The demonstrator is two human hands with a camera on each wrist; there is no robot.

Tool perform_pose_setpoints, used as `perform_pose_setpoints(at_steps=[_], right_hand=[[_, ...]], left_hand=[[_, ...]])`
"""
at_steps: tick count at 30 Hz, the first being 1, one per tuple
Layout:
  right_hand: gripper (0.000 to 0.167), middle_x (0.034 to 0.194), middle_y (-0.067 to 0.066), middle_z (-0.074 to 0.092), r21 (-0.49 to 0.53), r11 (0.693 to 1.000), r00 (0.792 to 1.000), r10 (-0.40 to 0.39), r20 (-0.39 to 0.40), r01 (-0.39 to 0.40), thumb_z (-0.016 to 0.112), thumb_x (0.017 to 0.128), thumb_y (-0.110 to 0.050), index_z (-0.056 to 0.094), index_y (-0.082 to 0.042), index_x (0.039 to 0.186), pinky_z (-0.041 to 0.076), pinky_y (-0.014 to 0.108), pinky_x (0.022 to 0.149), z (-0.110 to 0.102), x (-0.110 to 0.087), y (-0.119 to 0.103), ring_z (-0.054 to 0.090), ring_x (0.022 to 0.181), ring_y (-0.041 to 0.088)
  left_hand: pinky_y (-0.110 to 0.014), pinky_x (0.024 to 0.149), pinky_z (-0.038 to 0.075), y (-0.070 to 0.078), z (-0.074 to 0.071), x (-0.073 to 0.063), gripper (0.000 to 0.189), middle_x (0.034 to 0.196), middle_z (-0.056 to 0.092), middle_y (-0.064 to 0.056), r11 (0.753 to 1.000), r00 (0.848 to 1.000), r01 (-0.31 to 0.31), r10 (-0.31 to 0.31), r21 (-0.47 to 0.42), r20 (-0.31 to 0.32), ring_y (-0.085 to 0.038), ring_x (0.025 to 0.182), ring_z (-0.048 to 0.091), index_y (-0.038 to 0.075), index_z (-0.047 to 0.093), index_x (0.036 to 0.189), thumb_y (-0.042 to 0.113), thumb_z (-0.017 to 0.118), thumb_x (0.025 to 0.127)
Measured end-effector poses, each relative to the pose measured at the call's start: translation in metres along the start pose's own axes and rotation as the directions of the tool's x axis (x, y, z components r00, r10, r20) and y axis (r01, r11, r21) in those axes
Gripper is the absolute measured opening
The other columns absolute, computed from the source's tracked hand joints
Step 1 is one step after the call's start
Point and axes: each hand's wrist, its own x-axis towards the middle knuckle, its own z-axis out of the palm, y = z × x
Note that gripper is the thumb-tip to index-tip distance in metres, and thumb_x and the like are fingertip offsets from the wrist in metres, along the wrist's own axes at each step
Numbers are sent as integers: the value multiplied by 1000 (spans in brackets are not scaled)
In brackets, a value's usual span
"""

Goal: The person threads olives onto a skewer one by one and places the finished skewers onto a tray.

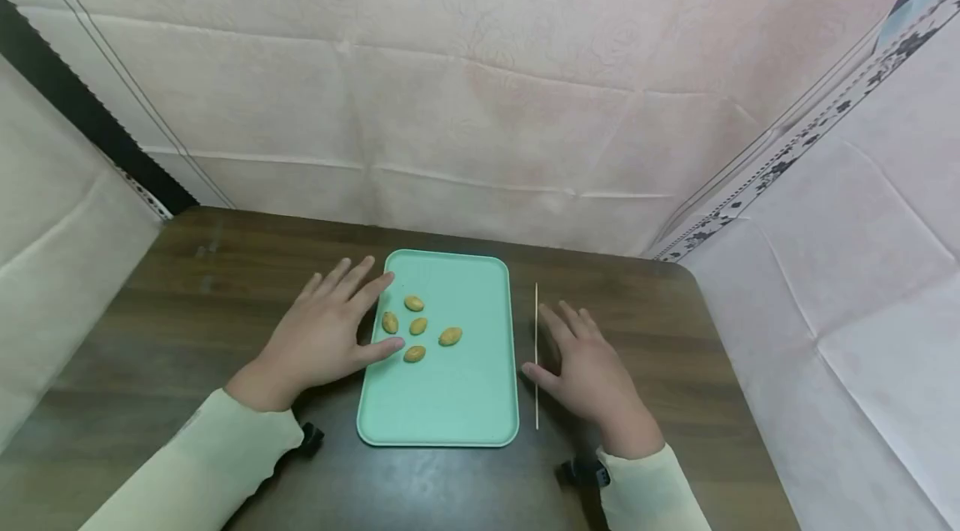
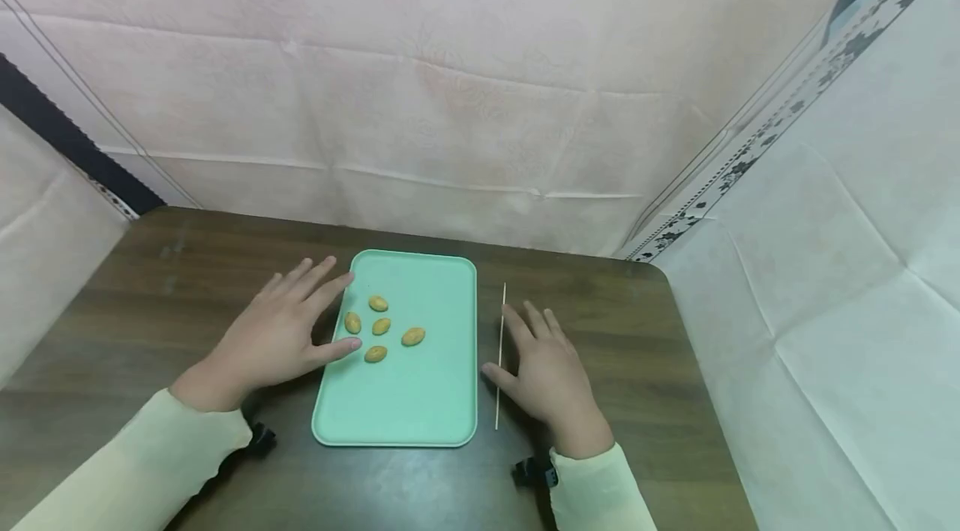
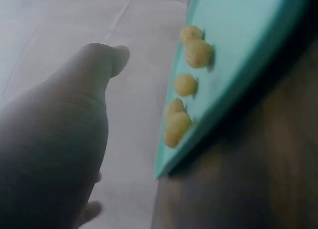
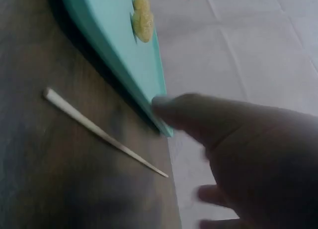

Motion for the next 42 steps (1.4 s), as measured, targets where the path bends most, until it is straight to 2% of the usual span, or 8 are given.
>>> perform_pose_setpoints(at_steps=[6,8,10,13,17,21,26,42], right_hand=[[66,152,19,69,16,1000,997,24,74,-25,81,104,-49,66,-9,154,59,63,114,-6,4,-5,69,138,40],[57,135,14,78,26,999,994,44,104,-47,82,104,-47,71,-8,144,65,57,102,-10,7,-8,76,120,33],[43,111,8,81,48,996,988,71,140,-78,83,103,-45,77,-10,127,66,50,83,-13,10,-11,77,97,26],[29,83,0,72,85,988,974,114,195,-132,84,102,-43,75,-15,102,56,39,62,-15,13,-16,66,72,20],[32,70,-2,64,103,979,958,149,243,-179,83,102,-39,72,-17,81,47,34,56,-17,15,-21,58,63,18],[39,61,-1,60,130,966,939,177,294,-223,83,100,-32,70,-15,67,47,32,53,-15,16,-23,59,56,18],[30,66,5,69,176,938,908,222,357,-299,84,98,-26,75,-11,73,54,32,55,-13,14,-23,69,56,22],[25,68,10,72,321,876,888,217,406,-361,78,100,-12,72,-9,76,63,34,54,-3,14,-19,72,56,22]], left_hand=[[-66,119,54,22,-14,24,87,171,55,-16,990,989,-143,143,-3,-23,-44,155,56,21,53,169,74,69,101],[-60,112,60,32,-19,33,77,159,66,-14,983,983,-183,183,-9,-23,-39,144,66,18,60,163,64,73,102],[-54,106,64,44,-25,40,70,149,72,-12,979,979,-205,205,-10,6,-34,134,72,15,65,158,57,74,103],[-49,99,65,61,-27,49,63,139,75,-9,979,976,-204,205,-25,69,-31,123,74,13,69,153,53,76,104],[-48,89,64,78,-12,58,57,133,75,-5,985,977,-172,170,2,129,-30,113,72,16,72,148,53,75,105],[-43,74,60,87,4,62,39,115,73,0,991,981,-132,125,38,151,-26,98,66,19,78,134,44,73,104],[-38,64,50,94,12,62,16,93,62,2,995,983,-87,80,40,166,-21,82,55,18,74,103,34,70,103],[-30,61,38,98,23,59,39,74,48,4,994,984,-109,106,15,146,-17,70,45,23,48,66,18,71,99]])
